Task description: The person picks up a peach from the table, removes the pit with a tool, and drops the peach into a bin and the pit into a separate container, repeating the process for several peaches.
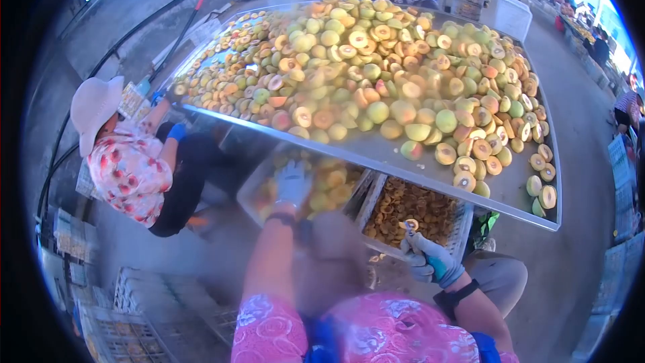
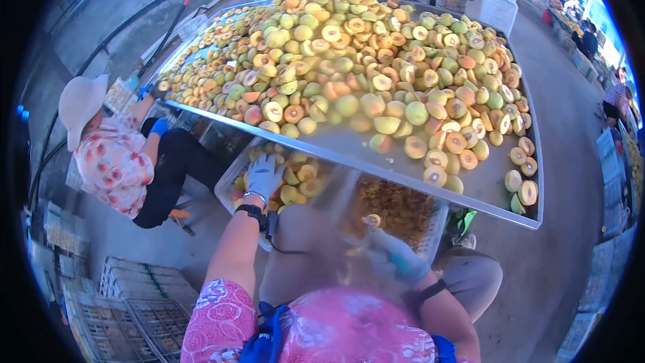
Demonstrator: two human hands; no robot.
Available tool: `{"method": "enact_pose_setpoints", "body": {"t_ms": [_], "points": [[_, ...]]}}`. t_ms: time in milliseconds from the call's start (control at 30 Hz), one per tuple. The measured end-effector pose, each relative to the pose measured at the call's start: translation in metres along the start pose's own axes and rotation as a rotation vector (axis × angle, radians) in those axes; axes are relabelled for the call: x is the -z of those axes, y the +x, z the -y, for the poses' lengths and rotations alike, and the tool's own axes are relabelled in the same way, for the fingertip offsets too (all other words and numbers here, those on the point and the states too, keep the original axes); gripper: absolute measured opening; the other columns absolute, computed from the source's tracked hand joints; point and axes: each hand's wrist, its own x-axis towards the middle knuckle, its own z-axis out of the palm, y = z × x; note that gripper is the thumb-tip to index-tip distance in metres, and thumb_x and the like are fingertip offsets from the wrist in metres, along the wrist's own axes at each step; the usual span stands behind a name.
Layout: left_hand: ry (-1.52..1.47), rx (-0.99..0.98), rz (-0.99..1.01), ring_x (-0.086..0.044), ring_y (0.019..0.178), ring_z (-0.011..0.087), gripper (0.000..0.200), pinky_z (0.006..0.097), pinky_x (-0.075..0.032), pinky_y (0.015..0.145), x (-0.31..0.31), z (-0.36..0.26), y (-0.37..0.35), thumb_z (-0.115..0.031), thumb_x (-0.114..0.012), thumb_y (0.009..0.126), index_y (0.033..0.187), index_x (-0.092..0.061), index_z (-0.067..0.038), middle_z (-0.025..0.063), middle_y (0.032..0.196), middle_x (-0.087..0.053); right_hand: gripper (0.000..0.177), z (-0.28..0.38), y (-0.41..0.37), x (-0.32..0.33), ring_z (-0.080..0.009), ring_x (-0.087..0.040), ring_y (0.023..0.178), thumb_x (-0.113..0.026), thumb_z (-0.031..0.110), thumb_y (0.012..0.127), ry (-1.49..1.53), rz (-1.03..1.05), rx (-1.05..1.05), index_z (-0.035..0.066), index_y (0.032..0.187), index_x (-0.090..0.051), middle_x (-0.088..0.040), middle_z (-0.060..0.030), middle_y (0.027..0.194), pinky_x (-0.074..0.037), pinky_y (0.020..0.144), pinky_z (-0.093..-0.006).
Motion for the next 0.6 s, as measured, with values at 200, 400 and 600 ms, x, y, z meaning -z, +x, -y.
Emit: {"method": "enact_pose_setpoints", "body": {"t_ms": [200, 400, 600], "points": [[-0.100, -0.232, 0.038, -0.052, 0.111, 0.0353, 0.033, 0.0459, -0.042, 0.094, -0.009, -0.003, 0.024, -0.029, -0.054, 0.091, 0.117, -0.058, -0.009, 0.0180, 0.118, -0.055, 0.037, -0.003, 0.010, 0.003, -0.0055, -0.032, 0.040, -0.047, 0.051, 0.097, -0.031, -0.152, 0.089, 0.015, 0.098, -0.055, -0.035, 0.0075, 0.060, -0.025, 0.036, -0.0230], [-0.630, -0.087, -0.281, -0.058, 0.088, 0.0315, 0.024, 0.0389, -0.047, 0.081, 0.065, -0.081, 0.013, -0.017, -0.067, 0.084, 0.102, -0.059, -0.004, 0.0151, 0.105, -0.058, 0.039, -0.008, 0.017, 0.029, -0.0080, -0.035, 0.042, -0.045, 0.050, 0.098, -0.209, -0.322, 0.086, 0.012, 0.101, -0.053, -0.040, 0.0042, 0.063, -0.029, 0.036, -0.0258], [-0.704, -0.442, -0.160, -0.059, 0.098, 0.0334, 0.043, 0.0410, -0.047, 0.087, 0.074, -0.199, 0.047, -0.026, -0.072, 0.080, 0.112, -0.056, -0.003, 0.0168, 0.109, -0.060, 0.030, -0.039, 0.042, 0.079, -0.0166, -0.048, 0.047, -0.047, 0.034, 0.097, -0.923, -0.588, 0.374, 0.006, 0.103, -0.055, -0.053, -0.0047, 0.070, -0.041, 0.042, -0.0330]]}}
